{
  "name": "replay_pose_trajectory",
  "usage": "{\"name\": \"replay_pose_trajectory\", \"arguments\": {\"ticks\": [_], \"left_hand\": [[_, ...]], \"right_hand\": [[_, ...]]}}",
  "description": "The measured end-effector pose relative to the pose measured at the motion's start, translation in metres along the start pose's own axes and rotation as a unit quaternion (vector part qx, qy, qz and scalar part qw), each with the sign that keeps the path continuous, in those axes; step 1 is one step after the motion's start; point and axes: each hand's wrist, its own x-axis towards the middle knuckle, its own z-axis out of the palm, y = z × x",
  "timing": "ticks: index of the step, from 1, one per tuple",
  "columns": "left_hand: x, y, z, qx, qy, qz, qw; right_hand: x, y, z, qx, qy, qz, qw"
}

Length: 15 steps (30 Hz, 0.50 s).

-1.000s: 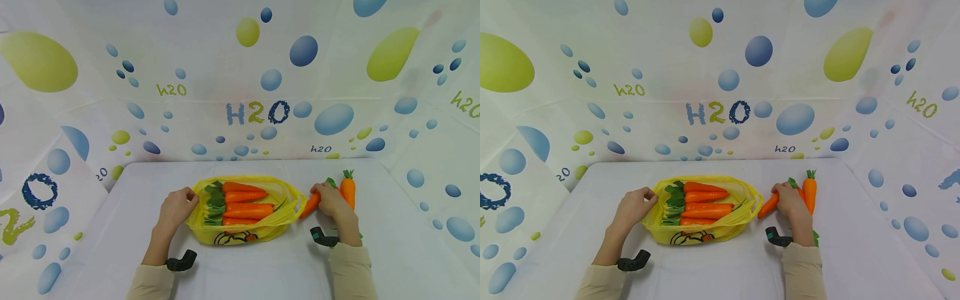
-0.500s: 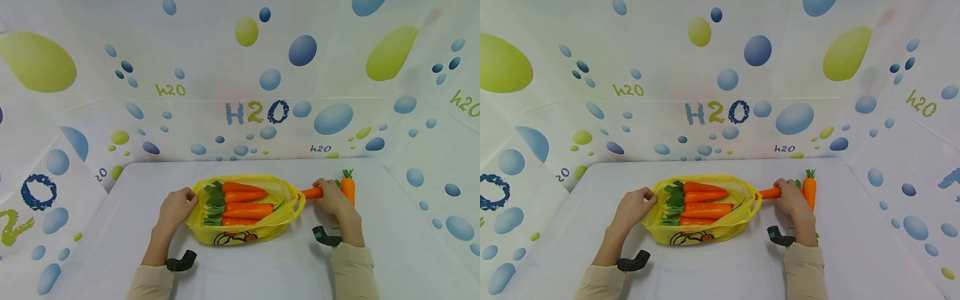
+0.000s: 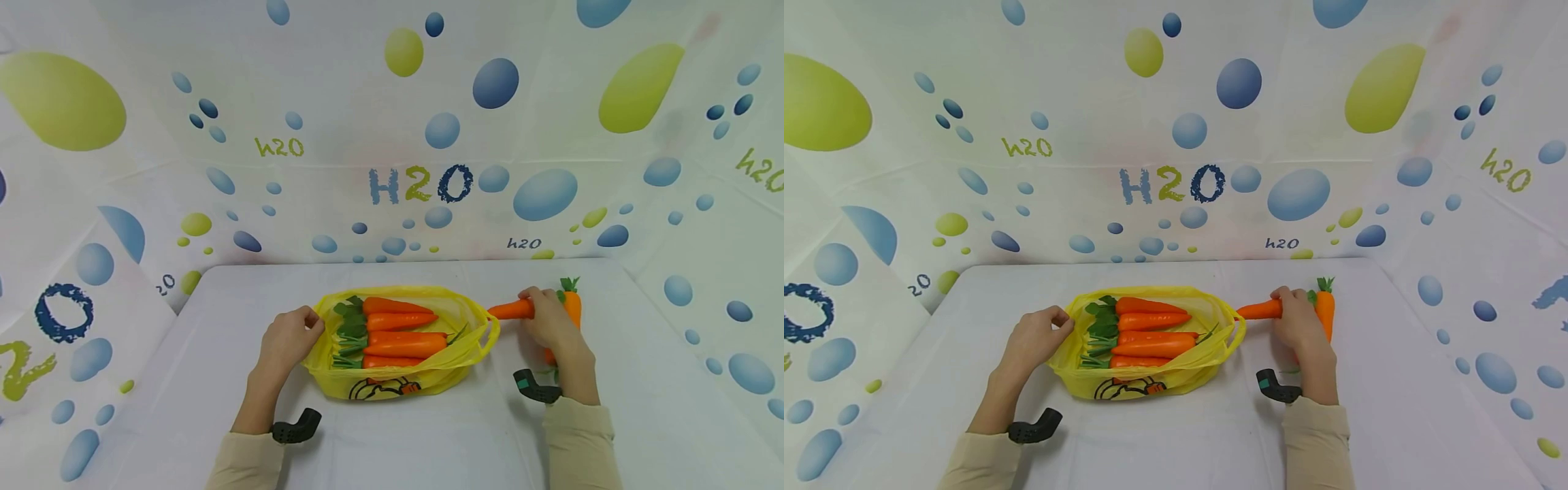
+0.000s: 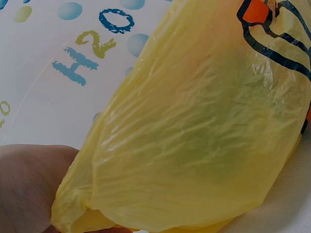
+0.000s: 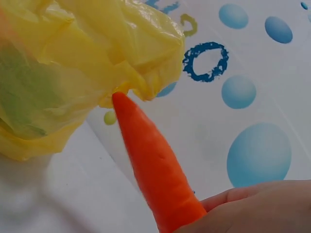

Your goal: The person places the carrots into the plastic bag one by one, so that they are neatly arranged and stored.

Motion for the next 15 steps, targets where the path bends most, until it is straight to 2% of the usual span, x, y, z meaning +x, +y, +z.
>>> {"name": "replay_pose_trajectory", "arguments": {"ticks": [9,15], "left_hand": [[0.0005,-0.0002,0.0006,0.000,0.000,-0.001,1.0000],[0.0006,-0.0001,0.0007,0.000,-0.001,-0.002,1.0000]], "right_hand": [[-0.0017,-0.0041,-0.0019,0.004,0.015,-0.008,0.9998],[-0.0008,-0.0029,-0.0041,0.002,0.029,0.002,0.9996]]}}
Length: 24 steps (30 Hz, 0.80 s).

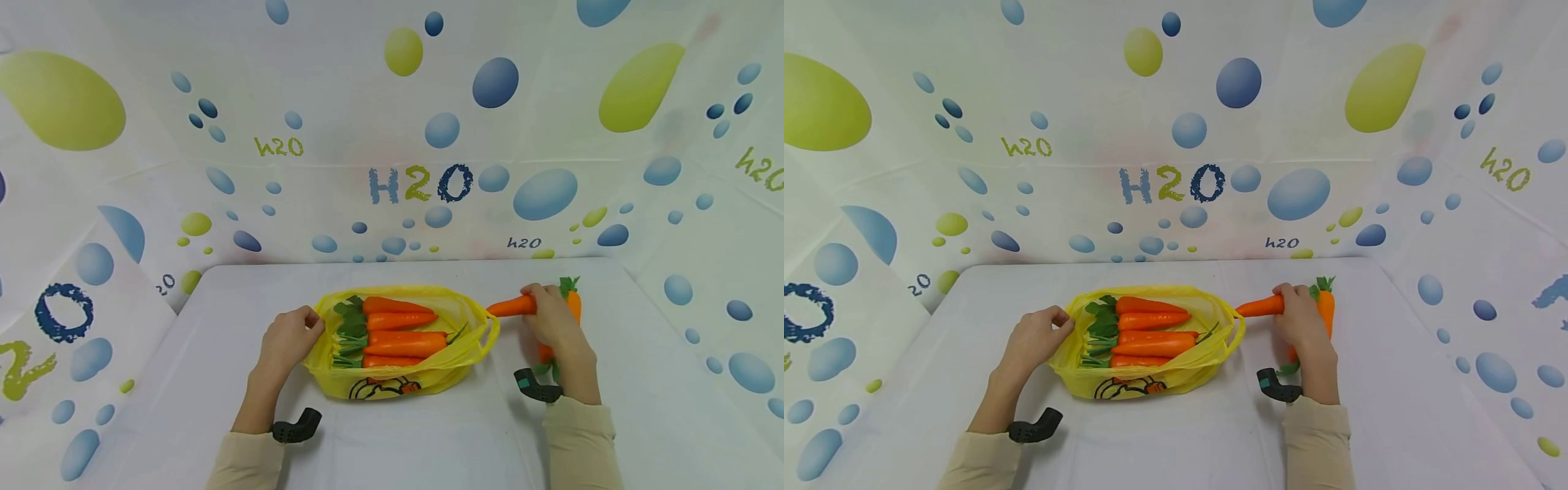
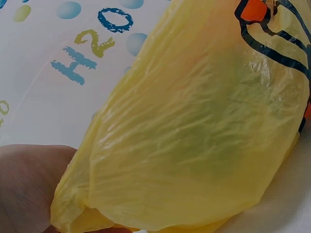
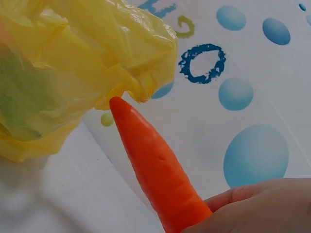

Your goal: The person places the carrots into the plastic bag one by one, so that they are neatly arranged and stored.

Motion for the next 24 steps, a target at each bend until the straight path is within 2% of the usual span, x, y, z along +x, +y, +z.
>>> {"name": "replay_pose_trajectory", "arguments": {"ticks": [16,24], "left_hand": [[-0.0005,-0.0002,0.0009,0.002,0.003,0.003,1.0000],[-0.0004,0.0002,0.0011,0.003,0.002,0.001,1.0000]], "right_hand": [[-0.0028,-0.0031,-0.0011,0.004,0.009,-0.002,0.9999],[-0.0047,-0.0011,-0.0021,0.001,0.037,0.008,0.9993]]}}
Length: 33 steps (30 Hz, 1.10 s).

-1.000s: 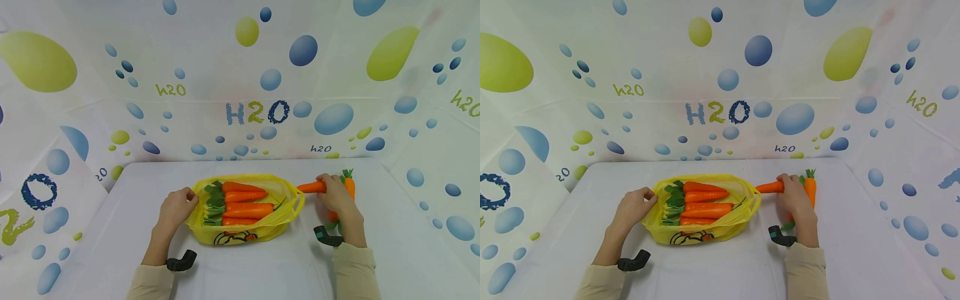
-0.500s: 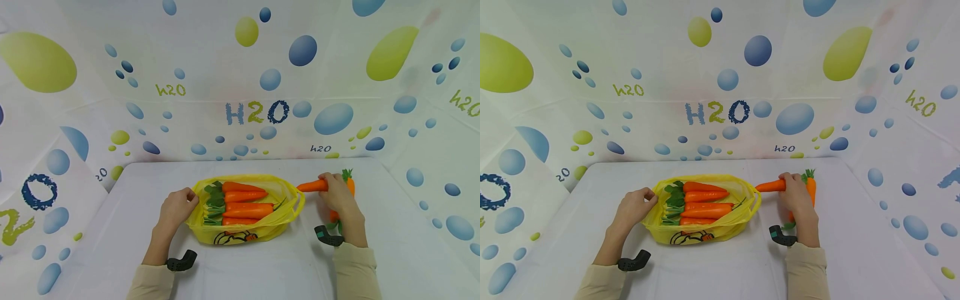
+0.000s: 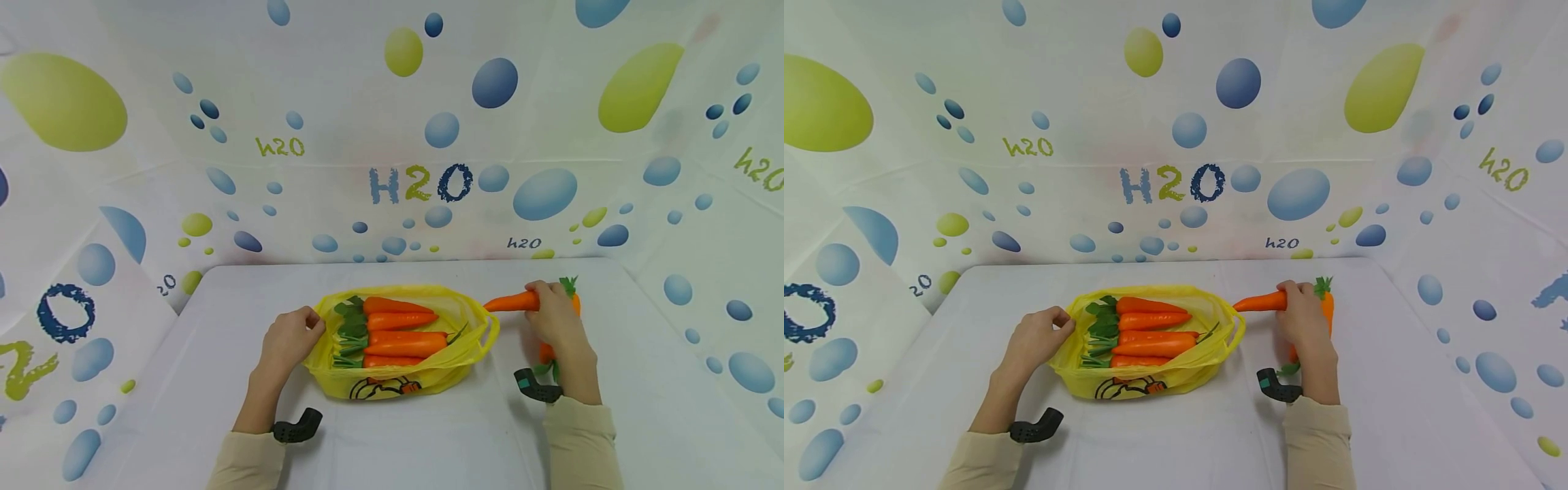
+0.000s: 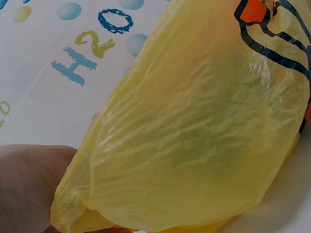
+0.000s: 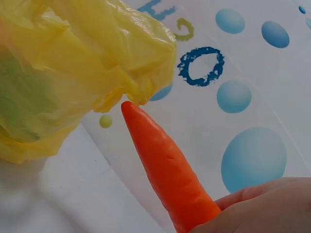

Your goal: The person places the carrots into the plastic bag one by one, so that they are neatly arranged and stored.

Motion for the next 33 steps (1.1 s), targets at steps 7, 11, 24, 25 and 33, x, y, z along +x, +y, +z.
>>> {"name": "replay_pose_trajectory", "arguments": {"ticks": [7,11,24,25,33], "left_hand": [[0.000,0.000,0.000,-0.002,-0.005,-0.005,1.0000],[0.000,0.000,0.000,-0.003,-0.005,-0.005,1.0000],[0.000,-0.001,0.000,-0.006,-0.006,-0.006,0.9999],[0.000,-0.001,0.000,-0.006,-0.007,-0.006,0.9999],[0.000,-0.002,0.000,-0.006,-0.005,-0.006,1.0000]], "right_hand": [[-0.005,-0.005,-0.006,0.008,0.031,-0.010,0.9995],[-0.009,-0.011,-0.010,0.008,0.049,-0.021,0.9985],[-0.018,-0.039,-0.017,-0.001,0.082,-0.066,0.9945],[-0.018,-0.041,-0.017,-0.004,0.082,-0.068,0.9944],[-0.025,-0.060,-0.017,-0.020,0.095,-0.102,0.9901]]}}
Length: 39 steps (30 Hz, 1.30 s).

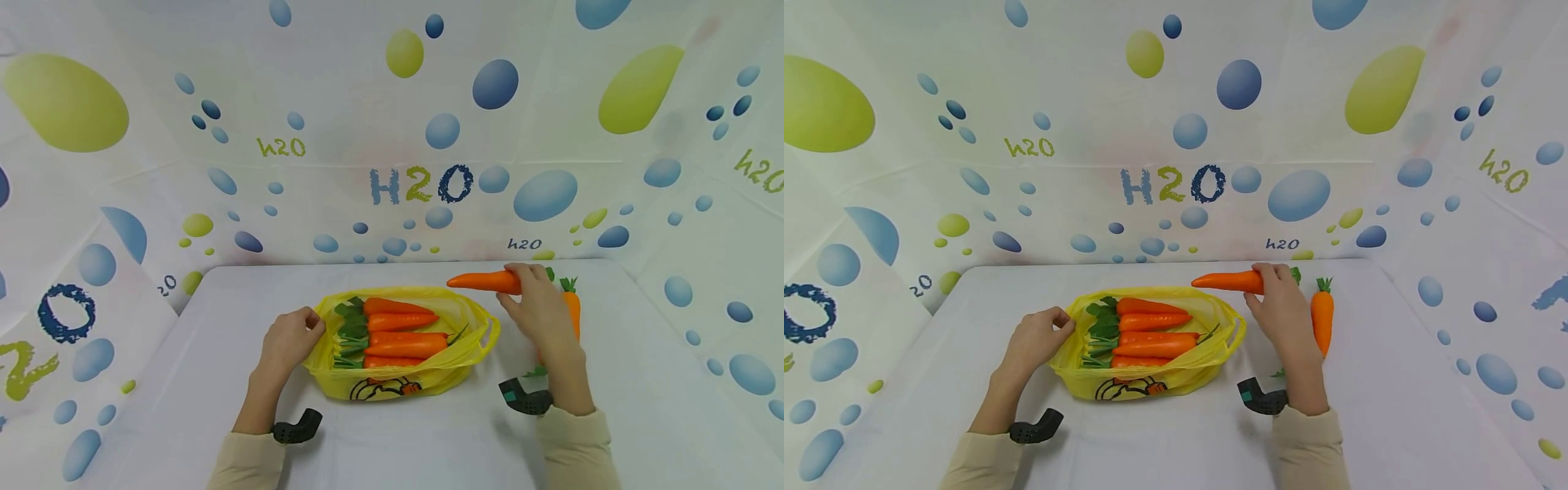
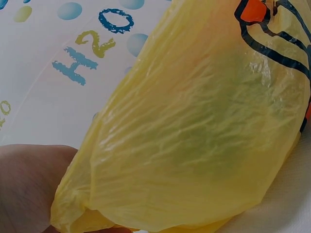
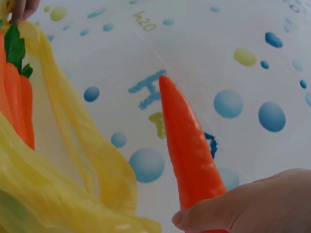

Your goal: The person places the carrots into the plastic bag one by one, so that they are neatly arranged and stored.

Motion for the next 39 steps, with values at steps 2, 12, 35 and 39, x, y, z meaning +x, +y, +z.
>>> {"name": "replay_pose_trajectory", "arguments": {"ticks": [2,12,35,39], "left_hand": [[0.000,0.000,0.000,0.000,0.002,0.001,1.0000],[0.000,0.000,-0.001,-0.003,0.006,0.006,1.0000],[0.000,0.000,-0.001,0.002,0.002,0.003,1.0000],[0.001,0.000,0.000,0.004,0.004,0.005,1.0000]], "right_hand": [[-0.001,-0.005,0.001,-0.002,0.004,-0.007,1.0000],[-0.004,-0.027,0.006,-0.003,0.014,-0.046,0.9988],[-0.013,-0.069,0.022,-0.006,0.028,-0.132,0.9908],[-0.014,-0.076,0.028,-0.012,0.026,-0.140,0.9897]]}}
